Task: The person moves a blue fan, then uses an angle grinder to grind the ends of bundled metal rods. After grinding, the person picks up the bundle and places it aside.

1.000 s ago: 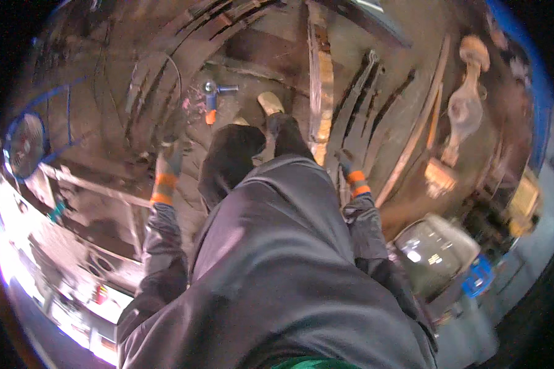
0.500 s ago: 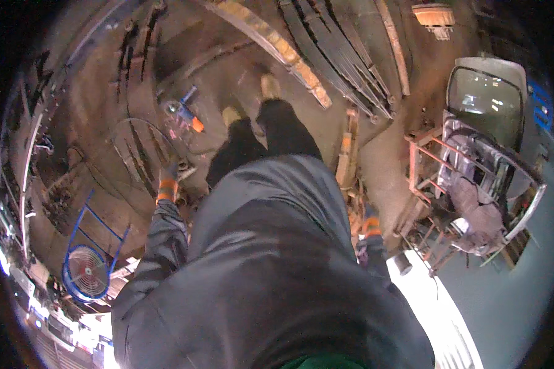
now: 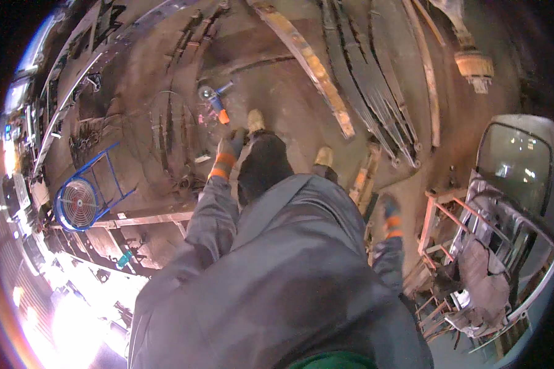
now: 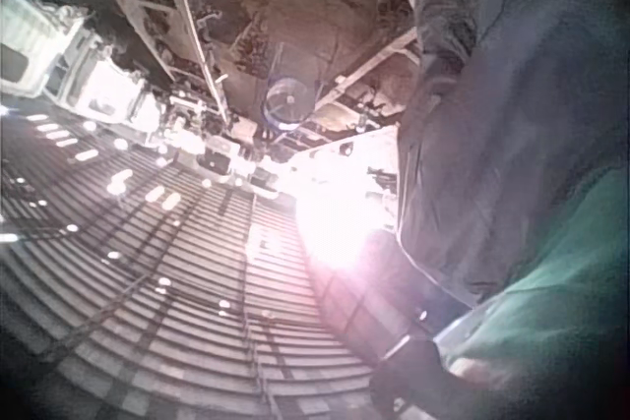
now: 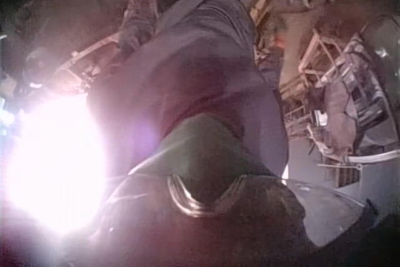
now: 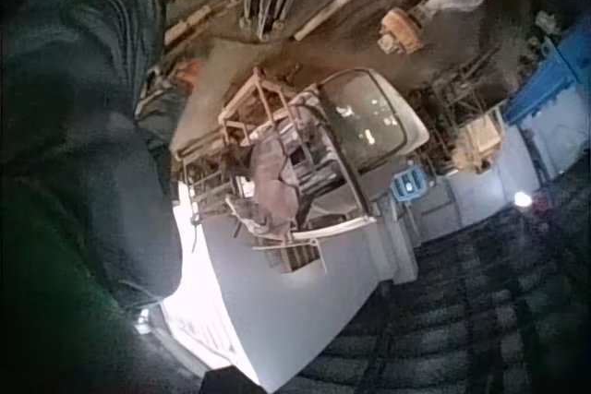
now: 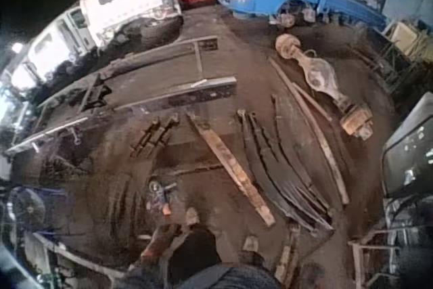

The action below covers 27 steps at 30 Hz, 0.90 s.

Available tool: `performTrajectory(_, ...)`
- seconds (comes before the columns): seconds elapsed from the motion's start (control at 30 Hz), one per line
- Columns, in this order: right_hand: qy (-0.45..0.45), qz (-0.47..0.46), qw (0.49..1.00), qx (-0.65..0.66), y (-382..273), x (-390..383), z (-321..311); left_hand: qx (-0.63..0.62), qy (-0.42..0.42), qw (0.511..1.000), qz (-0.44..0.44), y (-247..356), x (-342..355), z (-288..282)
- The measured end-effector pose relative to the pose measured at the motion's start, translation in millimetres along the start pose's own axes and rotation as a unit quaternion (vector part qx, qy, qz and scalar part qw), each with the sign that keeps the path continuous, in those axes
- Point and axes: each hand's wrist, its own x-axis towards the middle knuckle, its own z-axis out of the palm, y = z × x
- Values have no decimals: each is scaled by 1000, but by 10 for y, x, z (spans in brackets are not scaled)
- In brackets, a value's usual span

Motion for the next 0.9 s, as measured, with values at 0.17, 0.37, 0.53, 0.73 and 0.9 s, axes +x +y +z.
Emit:
performTrajectory(0.17, 148, -26, 952, 266, 108, 486, -1474, 154, 102, 981, -52, -773, -1321, 504)
performTrajectory(0.37, -110, 76, 945, 298, 852, 1166, -1903, 48, 86, 993, -64, -1977, -2382, 355)
performTrajectory(0.53, -114, 207, 957, 170, 1364, 768, -585, -37, 84, 973, -212, -2250, -2616, 379)
performTrajectory(0.73, -112, -17, 992, 50, 894, -314, 425, 75, 156, 976, -132, -1904, -2249, 536)
performTrajectory(0.9, -122, 108, 982, 91, 227, -205, 66, -4, 93, 992, -82, -1477, -1470, 585)
